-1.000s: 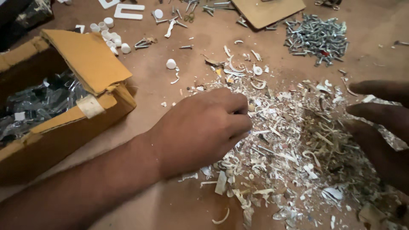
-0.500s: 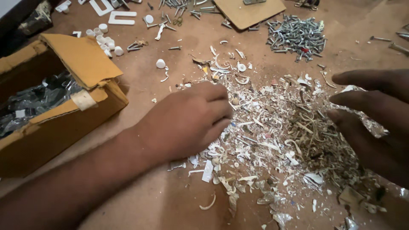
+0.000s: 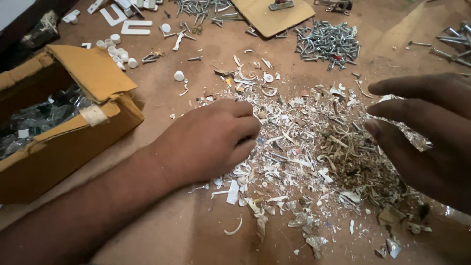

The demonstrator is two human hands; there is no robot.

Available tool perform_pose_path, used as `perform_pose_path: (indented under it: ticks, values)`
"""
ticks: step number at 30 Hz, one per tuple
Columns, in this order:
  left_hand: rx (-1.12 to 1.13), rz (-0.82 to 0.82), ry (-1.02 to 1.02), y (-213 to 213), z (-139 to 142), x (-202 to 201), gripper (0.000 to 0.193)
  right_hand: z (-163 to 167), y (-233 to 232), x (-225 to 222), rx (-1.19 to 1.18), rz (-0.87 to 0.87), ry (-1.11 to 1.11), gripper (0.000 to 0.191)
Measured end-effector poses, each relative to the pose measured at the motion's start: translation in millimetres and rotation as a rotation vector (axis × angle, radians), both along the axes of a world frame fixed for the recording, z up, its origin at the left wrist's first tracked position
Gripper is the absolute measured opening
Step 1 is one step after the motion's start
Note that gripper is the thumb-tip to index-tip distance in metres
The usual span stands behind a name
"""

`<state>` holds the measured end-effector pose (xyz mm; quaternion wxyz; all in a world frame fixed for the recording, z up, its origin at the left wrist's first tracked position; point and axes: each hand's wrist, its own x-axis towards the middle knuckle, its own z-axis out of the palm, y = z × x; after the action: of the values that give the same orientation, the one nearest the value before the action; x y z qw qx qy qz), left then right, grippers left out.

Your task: The person picks small metal screws and fasteners out of a pile of white plastic scraps and debris spread on a workbench, separating the hardware from the waste by hand. Near the end they use a green sponge block to sweep and gather the remaining debris across the bench.

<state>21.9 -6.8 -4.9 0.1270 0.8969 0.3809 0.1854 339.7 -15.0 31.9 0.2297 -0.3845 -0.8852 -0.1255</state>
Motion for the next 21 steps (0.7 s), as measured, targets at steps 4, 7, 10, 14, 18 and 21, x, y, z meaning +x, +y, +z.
perform_pose_path:
  ticks: [4,7,10,14,18,21]
  values:
    - [-0.036,0.023,-0.036,1,1,-1,0.018,3,0,-2,0.013,0.009,-0.011,0.016]
    - [-0.114,0.049,-0.124,1,5,-6,0.018,3,0,-4,-0.008,0.013,0.013,0.017]
    - [-0.211,0.112,-0.166,1,12,-11,0.017,7,-2,-5,-0.048,0.006,0.06,0.016]
    - [-0.25,0.107,-0.277,-4,18,-16,0.016,13,-4,-11,0.008,0.009,0.05,0.014]
    - [-0.188,0.023,-0.323,0,20,-12,0.021,17,-7,-18,-0.008,0.029,0.07,0.014]
    - [0.002,-0.015,-0.28,11,19,-5,0.023,22,-9,-11,0.037,-0.019,-0.041,0.016]
